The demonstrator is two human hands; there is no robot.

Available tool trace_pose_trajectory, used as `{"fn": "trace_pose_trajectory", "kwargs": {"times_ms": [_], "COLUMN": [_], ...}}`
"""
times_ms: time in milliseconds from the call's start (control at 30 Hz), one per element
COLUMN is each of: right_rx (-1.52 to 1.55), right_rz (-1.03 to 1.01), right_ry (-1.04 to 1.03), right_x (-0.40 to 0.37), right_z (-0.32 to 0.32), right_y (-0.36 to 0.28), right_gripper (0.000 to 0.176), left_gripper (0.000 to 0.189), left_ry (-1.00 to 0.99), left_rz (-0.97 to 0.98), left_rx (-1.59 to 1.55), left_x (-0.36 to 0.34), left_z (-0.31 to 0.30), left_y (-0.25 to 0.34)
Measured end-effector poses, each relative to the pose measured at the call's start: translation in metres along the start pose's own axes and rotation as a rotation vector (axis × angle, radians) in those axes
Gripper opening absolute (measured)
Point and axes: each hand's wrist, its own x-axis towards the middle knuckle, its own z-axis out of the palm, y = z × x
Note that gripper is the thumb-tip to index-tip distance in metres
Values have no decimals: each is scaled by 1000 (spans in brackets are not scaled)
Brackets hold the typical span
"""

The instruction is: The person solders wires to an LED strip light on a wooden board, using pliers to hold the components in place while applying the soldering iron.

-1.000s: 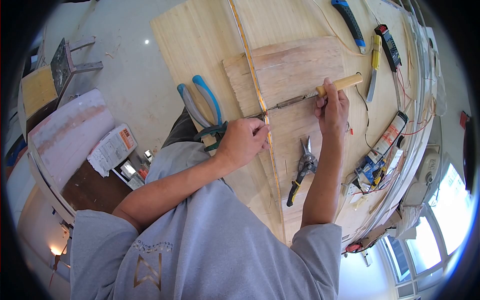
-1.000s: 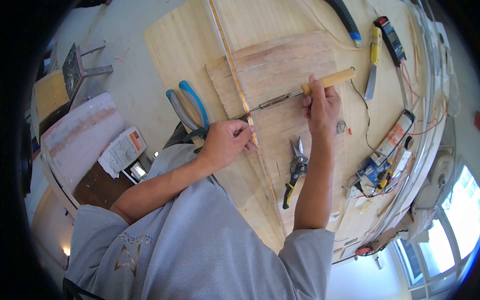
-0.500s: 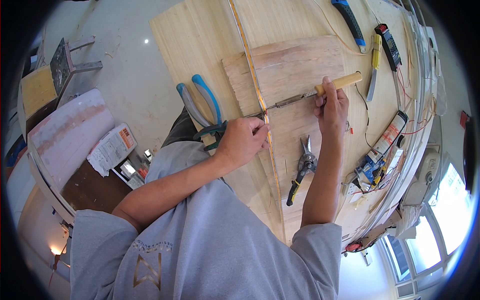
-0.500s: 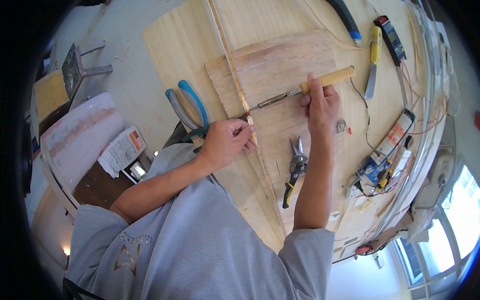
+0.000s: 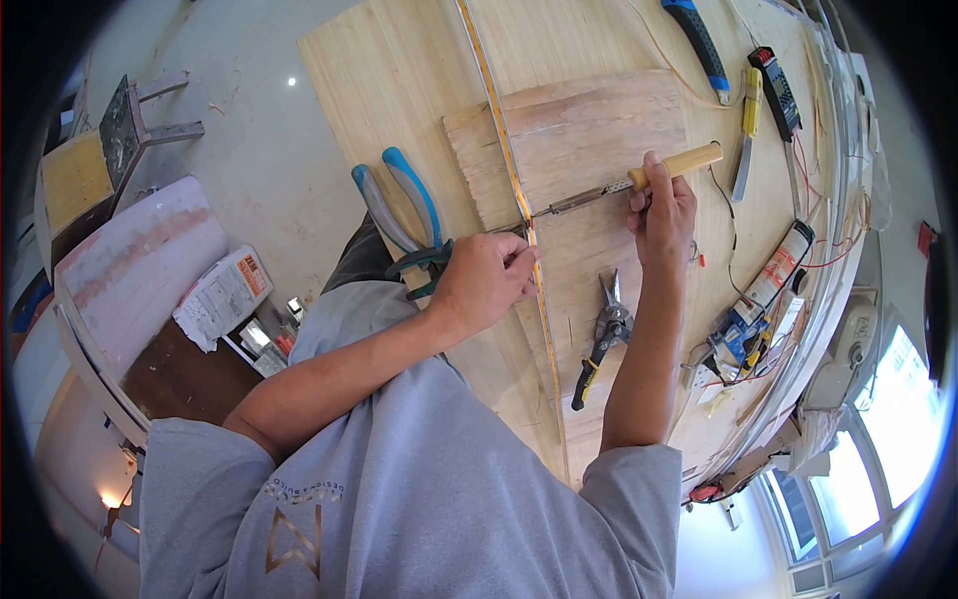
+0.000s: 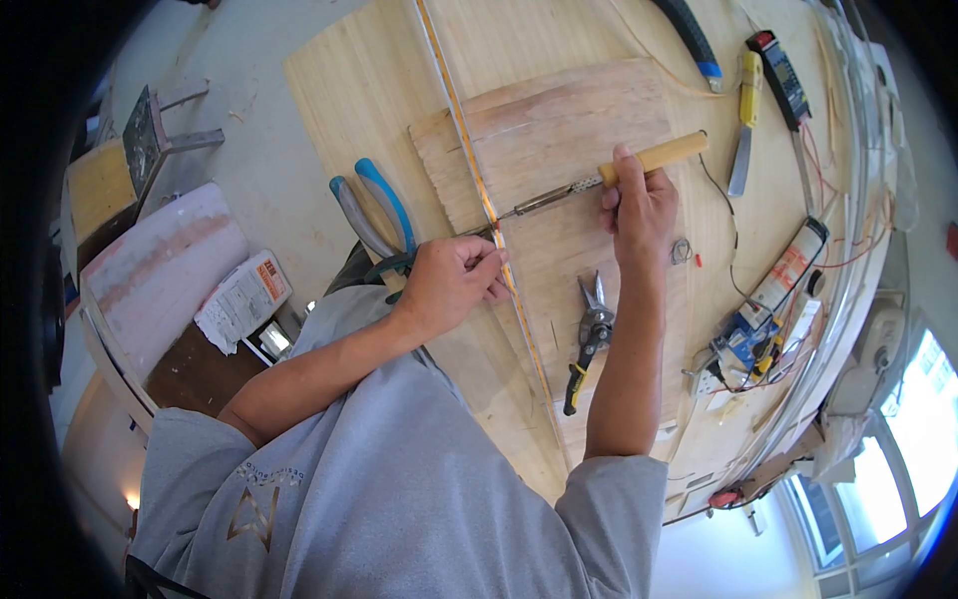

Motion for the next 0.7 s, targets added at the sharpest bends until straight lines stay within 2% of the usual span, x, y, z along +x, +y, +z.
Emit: {"fn": "trace_pose_trajectory", "kwargs": {"times_ms": [533,700], "right_rx": [60,70], "right_rz": [4,31], "right_ry": [-10,-10], "right_x": [1,-1], "right_z": [-1,0], "right_y": [1,-3], "right_gripper": [25,25], "left_gripper": [23,23], "left_ry": [-10,6], "left_rz": [3,65], "left_rx": [12,-2], "left_x": [1,-1], "left_z": [-1,-1], "left_y": [-2,-8]}}
